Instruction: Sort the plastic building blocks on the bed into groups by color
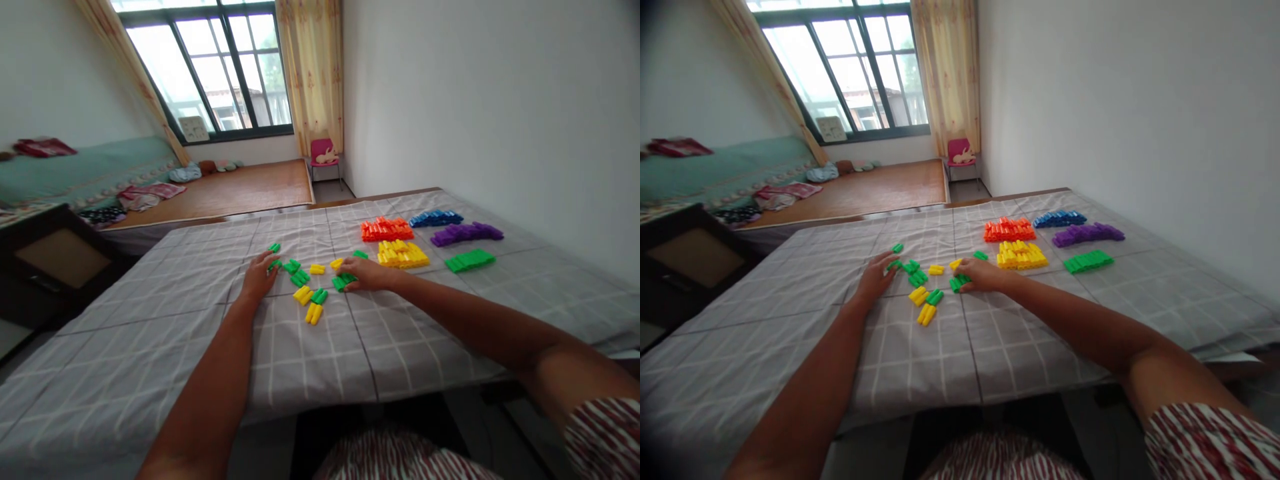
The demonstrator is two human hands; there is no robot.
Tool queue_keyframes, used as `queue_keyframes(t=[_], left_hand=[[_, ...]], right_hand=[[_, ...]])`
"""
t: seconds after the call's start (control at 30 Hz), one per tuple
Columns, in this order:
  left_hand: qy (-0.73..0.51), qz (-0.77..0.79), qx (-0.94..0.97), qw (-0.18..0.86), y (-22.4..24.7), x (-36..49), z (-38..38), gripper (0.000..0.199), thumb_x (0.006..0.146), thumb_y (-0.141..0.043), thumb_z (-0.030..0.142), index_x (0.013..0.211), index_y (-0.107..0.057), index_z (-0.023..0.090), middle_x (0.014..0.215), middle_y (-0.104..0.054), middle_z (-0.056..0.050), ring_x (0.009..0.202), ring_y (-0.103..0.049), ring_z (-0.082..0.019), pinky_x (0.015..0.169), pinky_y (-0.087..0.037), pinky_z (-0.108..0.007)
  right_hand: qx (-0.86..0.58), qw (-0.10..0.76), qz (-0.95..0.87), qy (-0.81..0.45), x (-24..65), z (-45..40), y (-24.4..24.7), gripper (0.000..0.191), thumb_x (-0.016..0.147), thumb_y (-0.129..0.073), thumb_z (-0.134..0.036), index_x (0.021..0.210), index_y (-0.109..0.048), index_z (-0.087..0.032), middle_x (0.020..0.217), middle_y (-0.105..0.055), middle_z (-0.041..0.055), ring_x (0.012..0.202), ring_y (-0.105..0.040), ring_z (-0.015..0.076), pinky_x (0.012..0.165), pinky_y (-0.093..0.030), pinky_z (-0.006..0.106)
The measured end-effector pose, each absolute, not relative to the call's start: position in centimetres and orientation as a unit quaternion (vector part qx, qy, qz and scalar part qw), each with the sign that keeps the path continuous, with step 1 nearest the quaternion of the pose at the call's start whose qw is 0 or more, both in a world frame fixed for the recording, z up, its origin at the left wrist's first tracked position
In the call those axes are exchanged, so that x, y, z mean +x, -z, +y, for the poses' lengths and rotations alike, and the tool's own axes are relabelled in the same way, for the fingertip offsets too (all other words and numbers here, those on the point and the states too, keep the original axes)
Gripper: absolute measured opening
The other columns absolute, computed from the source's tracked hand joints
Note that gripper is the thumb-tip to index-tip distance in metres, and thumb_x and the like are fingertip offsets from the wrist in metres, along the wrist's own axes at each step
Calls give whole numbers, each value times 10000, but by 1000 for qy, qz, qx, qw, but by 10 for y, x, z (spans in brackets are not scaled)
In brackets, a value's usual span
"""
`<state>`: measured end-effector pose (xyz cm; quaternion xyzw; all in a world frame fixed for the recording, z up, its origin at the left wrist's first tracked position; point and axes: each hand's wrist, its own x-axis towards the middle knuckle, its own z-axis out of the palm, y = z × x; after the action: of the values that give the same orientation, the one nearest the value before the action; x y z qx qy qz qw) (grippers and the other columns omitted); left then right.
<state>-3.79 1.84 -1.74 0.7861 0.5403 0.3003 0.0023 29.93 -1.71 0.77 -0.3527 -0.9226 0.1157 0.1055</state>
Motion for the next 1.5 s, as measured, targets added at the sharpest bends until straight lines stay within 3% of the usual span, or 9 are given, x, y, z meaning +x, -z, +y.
queue_keyframes(t=[0.17,0.3,0.47,0.57,0.7,0.87,1.03,1.27,1.5], left_hand=[[-239,466,848,81,-19,22,3,348,906,-405,343,1102,-661,214,1127,-686,-57,1078,-613,-213,978,-463,-382],[-107,363,917,125,-31,91,-22,356,856,-546,379,1160,-637,217,1194,-659,-75,1115,-598,-235,991,-452,-374],[-46,357,932,53,-25,136,-46,310,798,-599,197,1104,-641,177,1156,-653,-117,1127,-584,-252,1024,-420,-399],[-37,361,930,64,-24,133,-47,339,776,-564,123,1101,-639,183,1159,-648,-105,1114,-590,-225,1012,-438,-365],[-59,357,929,82,-27,128,-43,382,734,-545,89,1082,-664,194,1180,-635,-113,1136,-582,-239,1022,-445,-381],[-167,323,923,123,-36,171,-46,356,768,-527,131,1073,-671,244,1192,-617,-81,1104,-593,-224,972,-488,-402],[-229,289,918,149,-39,262,-51,361,763,-604,166,1116,-632,235,1160,-635,-73,1067,-598,-212,959,-488,-392],[-252,295,913,127,-36,374,-44,326,769,-660,217,1085,-586,204,1090,-644,-82,1048,-591,-225,943,-466,-406],[-216,309,923,76,-28,398,-36,321,788,-649,225,1101,-581,235,1125,-623,-79,1058,-566,-234,919,-461,-408]], right_hand=[[-378,108,-911,-123,319,-22,-8,339,789,-694,-367,1063,-670,-169,1012,-646,100,876,-603,206,768,-436,304],[-378,134,-911,-96,331,-31,-6,307,811,-672,-354,1037,-672,-147,990,-652,108,901,-594,208,802,-451,320],[-361,133,-920,-76,339,-43,-4,260,789,-641,-162,1044,-671,-124,989,-676,110,914,-608,208,830,-474,335],[-362,180,-911,-84,361,-46,-16,325,770,-620,-120,1092,-661,-128,1035,-676,110,956,-614,208,860,-476,333],[-419,263,-857,-142,442,-41,-51,377,728,-664,-157,1105,-660,-149,1086,-675,93,935,-631,187,856,-491,314],[-569,375,-699,-219,574,-51,-76,357,650,-753,-306,978,-700,-177,951,-706,60,846,-628,194,828,-511,327],[-593,401,-661,-226,629,-75,-47,365,658,-728,-350,975,-688,-173,935,-698,63,854,-628,201,842,-514,354],[-583,469,-601,-280,669,-73,8,494,681,-676,-311,1150,-616,-167,1191,-631,106,1042,-595,231,927,-482,385],[-593,413,-647,-244,684,-60,27,499,619,-608,-168,1117,-625,-157,1128,-651,84,969,-605,197,878,-482,326]])
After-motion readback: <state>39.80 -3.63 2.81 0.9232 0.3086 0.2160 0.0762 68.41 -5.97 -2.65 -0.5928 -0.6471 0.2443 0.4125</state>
